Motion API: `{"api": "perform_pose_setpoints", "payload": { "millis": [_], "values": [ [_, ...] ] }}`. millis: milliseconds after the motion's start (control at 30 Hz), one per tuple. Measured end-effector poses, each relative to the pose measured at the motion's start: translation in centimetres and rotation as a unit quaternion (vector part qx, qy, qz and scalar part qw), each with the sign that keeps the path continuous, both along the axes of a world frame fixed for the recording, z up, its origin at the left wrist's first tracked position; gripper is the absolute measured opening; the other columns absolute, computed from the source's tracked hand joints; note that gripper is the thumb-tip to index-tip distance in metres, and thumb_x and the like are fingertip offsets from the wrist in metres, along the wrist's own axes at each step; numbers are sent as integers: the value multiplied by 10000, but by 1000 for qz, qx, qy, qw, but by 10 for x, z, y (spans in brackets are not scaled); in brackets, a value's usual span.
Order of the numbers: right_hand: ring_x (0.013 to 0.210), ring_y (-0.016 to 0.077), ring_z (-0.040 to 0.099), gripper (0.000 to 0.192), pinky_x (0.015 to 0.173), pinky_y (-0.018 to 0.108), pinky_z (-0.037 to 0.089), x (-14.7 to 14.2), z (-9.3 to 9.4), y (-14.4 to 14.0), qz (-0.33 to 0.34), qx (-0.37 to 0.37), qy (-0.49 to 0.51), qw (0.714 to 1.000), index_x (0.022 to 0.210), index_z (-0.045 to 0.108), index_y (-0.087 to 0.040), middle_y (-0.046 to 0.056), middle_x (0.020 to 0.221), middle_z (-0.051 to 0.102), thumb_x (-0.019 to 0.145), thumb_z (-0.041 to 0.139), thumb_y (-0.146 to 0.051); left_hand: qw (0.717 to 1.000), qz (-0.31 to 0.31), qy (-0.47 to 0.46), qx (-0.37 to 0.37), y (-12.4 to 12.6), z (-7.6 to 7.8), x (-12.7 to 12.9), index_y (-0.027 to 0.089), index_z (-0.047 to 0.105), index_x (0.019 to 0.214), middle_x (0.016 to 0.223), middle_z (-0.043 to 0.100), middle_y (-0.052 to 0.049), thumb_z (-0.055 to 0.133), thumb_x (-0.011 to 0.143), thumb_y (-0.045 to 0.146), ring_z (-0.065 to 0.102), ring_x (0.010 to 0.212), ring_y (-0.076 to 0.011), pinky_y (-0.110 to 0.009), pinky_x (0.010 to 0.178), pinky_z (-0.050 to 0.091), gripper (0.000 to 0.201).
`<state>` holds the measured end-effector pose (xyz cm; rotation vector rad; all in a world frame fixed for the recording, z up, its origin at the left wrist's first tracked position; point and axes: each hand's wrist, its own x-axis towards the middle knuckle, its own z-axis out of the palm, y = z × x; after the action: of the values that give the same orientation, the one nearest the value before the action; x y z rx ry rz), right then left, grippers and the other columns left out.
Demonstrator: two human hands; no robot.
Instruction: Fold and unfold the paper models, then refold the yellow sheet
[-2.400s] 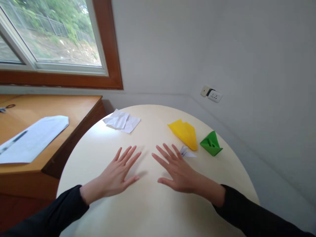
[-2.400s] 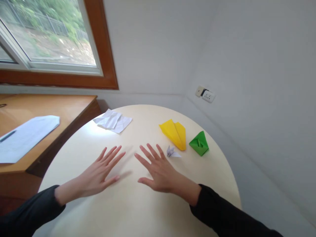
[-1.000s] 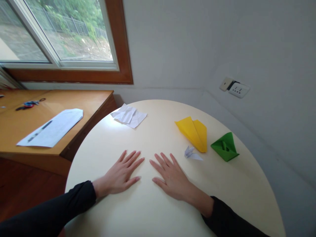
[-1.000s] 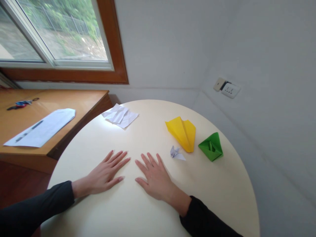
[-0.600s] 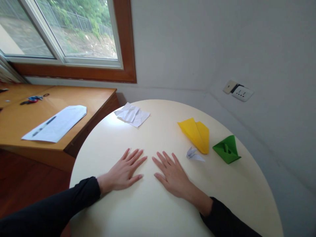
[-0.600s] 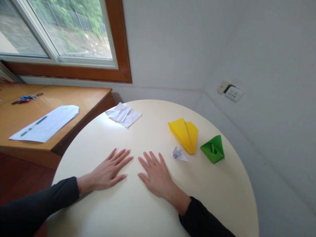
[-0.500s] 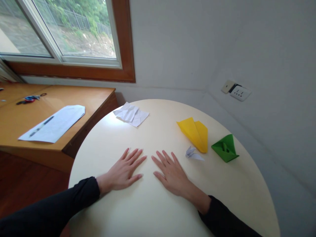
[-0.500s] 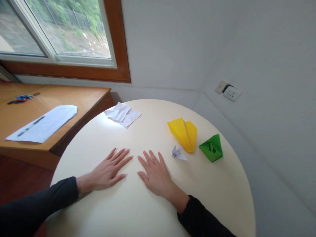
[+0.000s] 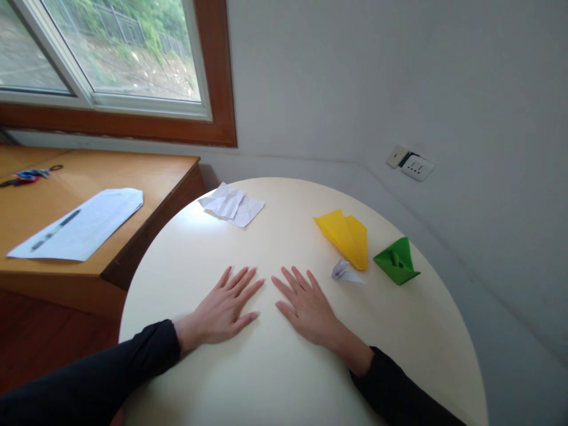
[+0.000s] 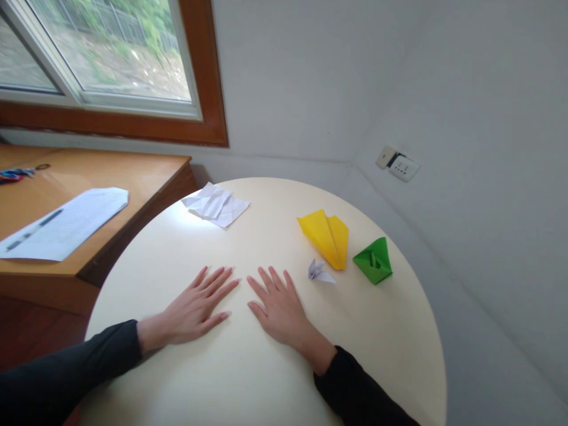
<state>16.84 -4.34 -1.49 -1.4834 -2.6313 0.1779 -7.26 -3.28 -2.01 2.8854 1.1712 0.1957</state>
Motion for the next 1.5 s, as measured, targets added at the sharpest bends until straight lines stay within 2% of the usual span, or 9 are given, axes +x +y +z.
{"api": "perform_pose_setpoints", "payload": {
  "millis": [333,567,867,1500],
  "values": [
    [1372,268,214,459,1086,518,169,0,2,-2,1,5,15,1000,1383,323,-367,34,1484,293,933,324,-457,1000,-4,1,4,-1,2,1,288,93,1451,1510,198,-83,328,907,505,192,1380,-274,-504,1102,110,631],
    [1372,279,210,468,1080,530,168,1,2,-2,5,4,13,1000,1382,317,-381,41,1486,287,925,333,-481,1000,-2,-3,12,0,0,1,297,108,1448,1511,206,-72,337,903,509,200,1379,-263,-490,1107,103,627],
    [1369,308,208,502,1070,557,174,-1,4,-1,9,2,-2,1000,1393,293,-380,66,1489,276,908,399,-456,1000,-1,8,9,-1,4,2,298,109,1448,1507,220,-75,330,905,509,209,1377,-262,-492,1103,109,623],
    [1368,301,213,494,1075,554,164,0,1,-1,7,1,9,1000,1382,296,-412,46,1483,292,904,411,-464,1000,-6,-13,2,-1,4,2,305,149,1443,1500,242,-88,350,901,503,230,1368,-277,-505,1101,116,611]
  ]
}}
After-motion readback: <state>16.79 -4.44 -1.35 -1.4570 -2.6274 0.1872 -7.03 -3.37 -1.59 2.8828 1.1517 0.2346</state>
